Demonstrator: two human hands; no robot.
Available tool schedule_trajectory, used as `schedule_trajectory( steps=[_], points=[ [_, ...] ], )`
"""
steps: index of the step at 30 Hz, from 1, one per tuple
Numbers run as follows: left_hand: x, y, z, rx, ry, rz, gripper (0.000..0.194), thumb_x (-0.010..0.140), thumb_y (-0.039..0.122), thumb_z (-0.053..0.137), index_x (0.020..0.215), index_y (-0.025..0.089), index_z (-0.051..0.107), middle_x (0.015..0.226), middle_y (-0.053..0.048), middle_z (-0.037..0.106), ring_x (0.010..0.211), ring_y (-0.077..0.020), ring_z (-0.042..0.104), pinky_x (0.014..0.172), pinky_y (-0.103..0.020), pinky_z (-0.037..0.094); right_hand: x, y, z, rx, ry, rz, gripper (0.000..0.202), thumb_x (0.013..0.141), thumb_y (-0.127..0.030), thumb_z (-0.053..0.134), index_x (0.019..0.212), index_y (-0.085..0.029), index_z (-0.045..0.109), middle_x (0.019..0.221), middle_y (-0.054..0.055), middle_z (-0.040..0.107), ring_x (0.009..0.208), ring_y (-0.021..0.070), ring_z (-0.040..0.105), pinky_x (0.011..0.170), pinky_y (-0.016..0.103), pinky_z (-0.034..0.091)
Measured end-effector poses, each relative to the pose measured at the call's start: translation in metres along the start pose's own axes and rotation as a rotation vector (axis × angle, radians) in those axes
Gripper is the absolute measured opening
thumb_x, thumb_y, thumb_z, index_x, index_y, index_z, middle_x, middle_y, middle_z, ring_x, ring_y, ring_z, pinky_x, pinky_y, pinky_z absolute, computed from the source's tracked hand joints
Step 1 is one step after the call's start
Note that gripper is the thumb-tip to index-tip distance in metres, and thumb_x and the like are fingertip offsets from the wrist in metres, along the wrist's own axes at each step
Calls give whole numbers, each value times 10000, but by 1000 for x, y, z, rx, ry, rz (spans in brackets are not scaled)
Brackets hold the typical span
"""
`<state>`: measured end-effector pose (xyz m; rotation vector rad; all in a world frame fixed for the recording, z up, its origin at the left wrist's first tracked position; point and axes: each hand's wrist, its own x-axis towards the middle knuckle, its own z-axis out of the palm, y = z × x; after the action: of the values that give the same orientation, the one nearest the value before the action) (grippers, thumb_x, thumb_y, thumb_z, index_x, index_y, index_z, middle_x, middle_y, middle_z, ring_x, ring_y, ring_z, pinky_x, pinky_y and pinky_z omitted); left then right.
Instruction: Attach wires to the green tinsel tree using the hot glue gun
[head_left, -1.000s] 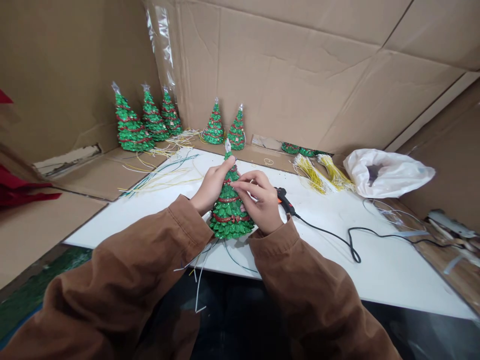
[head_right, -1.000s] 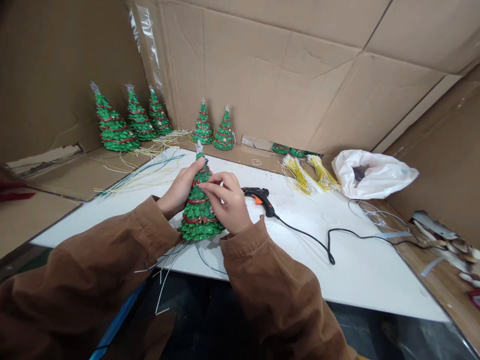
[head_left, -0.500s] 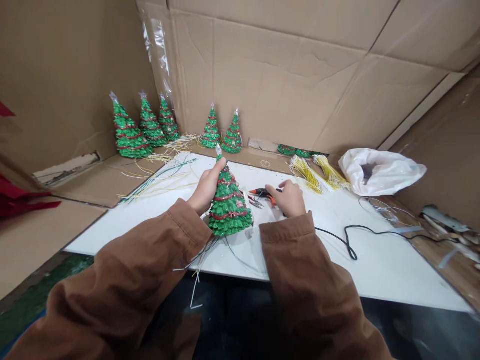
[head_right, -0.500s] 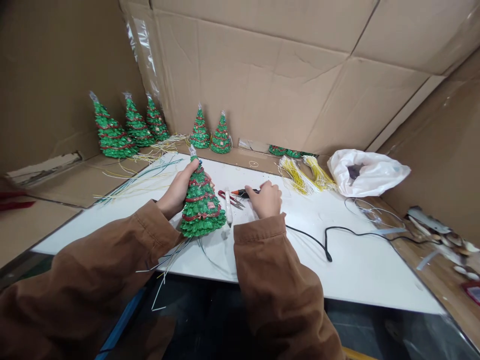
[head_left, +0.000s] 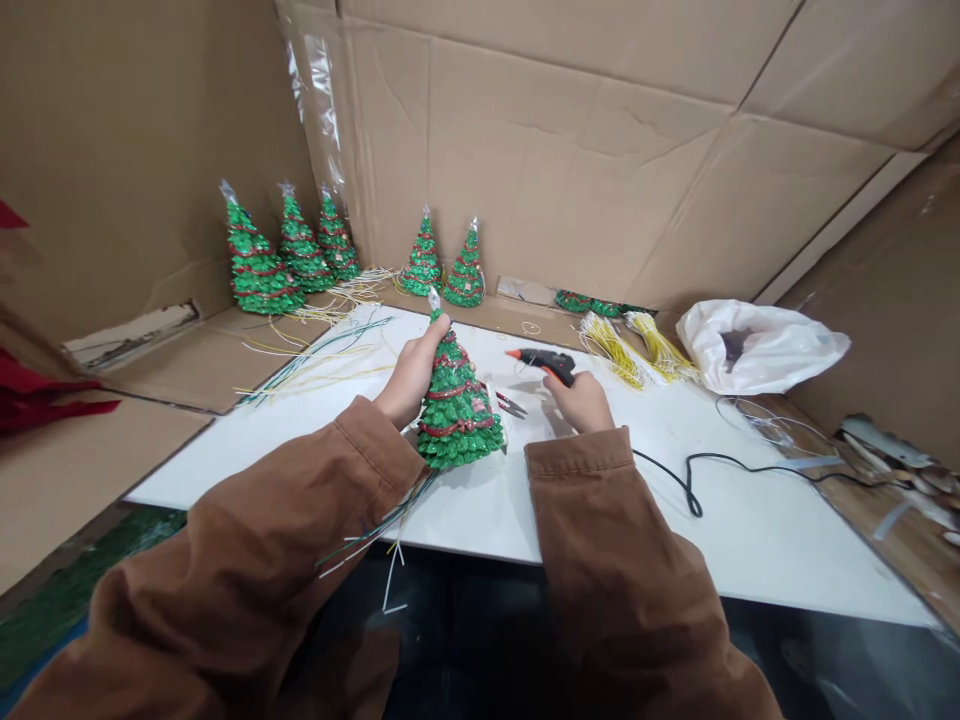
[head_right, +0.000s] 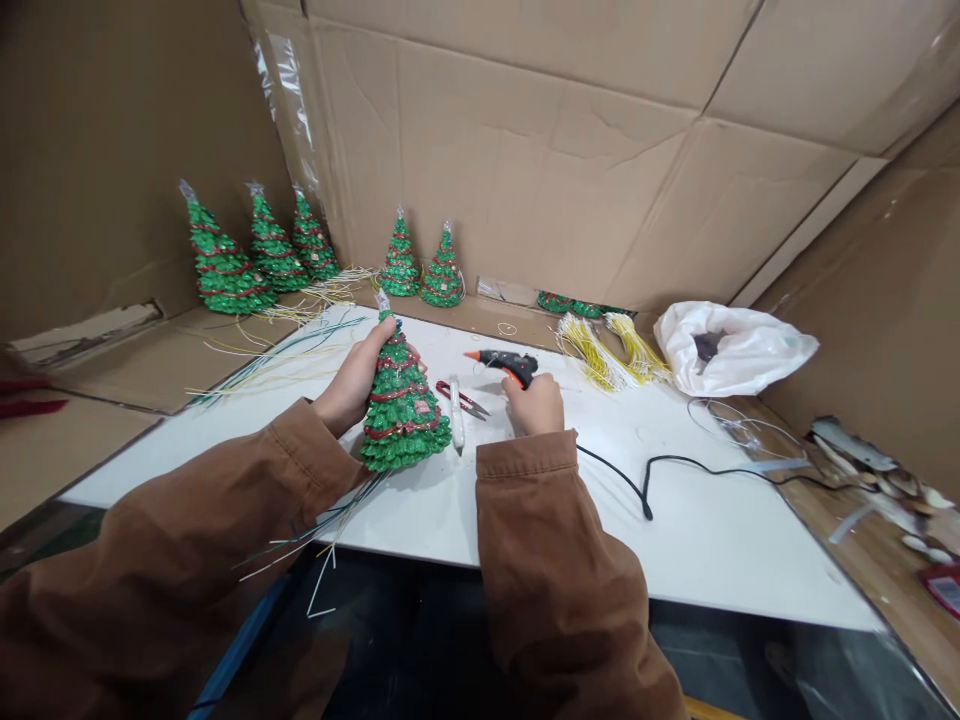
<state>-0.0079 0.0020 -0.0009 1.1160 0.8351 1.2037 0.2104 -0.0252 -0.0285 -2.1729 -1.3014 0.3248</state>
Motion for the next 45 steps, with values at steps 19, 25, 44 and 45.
schedule_trajectory(
  steps=[19,25,44,45],
  points=[
    [0,0,0,79,66,27,459,761,593,534,634,155,594,530,-9,594,459,-111,532,500,-228,435,-18,-10,19,311,711,-865,198,721,-345,616,839,-189,588,602,6,609,526,168,579,518,300,487],
    [-1,0,0,77,59,20,447,763,583,534,625,160,565,518,-10,589,457,-116,534,506,-235,434,-21,-10,18,180,756,-932,190,784,-356,572,844,-178,600,605,19,598,541,172,567,514,293,456],
    [1,-1,-1,53,61,5,453,758,590,543,612,164,590,513,-9,588,449,-116,526,495,-241,429,-22,-10,17,81,858,-1027,169,847,-330,481,878,-176,542,626,22,547,538,175,519,490,289,403],
    [1,-1,-1,53,63,6,454,759,588,543,607,163,587,515,-9,588,450,-113,525,490,-236,426,-22,-10,17,74,866,-1032,170,850,-327,477,892,-175,540,636,25,553,546,177,525,497,290,409]
  ],
)
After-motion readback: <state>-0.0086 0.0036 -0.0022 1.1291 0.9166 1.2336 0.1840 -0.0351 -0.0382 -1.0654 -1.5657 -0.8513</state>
